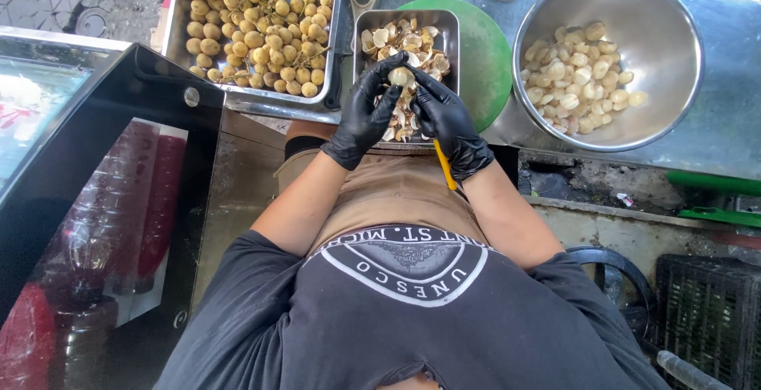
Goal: Peel longan fruit using hands and a small knife.
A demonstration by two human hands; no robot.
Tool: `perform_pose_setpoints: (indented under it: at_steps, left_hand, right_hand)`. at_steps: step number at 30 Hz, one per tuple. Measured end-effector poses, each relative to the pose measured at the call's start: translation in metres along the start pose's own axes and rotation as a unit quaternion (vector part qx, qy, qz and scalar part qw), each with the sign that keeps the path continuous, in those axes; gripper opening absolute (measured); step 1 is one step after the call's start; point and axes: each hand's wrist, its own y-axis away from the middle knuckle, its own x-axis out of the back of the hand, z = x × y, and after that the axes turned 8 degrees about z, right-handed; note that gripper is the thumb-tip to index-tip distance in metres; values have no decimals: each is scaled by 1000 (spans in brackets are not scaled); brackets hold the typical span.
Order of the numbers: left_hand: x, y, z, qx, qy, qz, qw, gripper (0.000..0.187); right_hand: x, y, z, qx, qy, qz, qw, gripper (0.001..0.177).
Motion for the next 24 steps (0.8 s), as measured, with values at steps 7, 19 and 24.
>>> perform_pose_setpoints:
  at_steps: [7,19,24]
  left_hand:
    - [11,-1,-10,229,258,-18,938,42]
    - [11,-4,-19,349,370,-43,860,48]
    - [15,-2,-33,269,171,-11,948,41]
  right_hand:
    - [-5,5,-1,-1,12,5,1000,38]
    - [-1,-8,16,138,57,25,988,37]
    - [-5,-1,0,180,60,29,981,35]
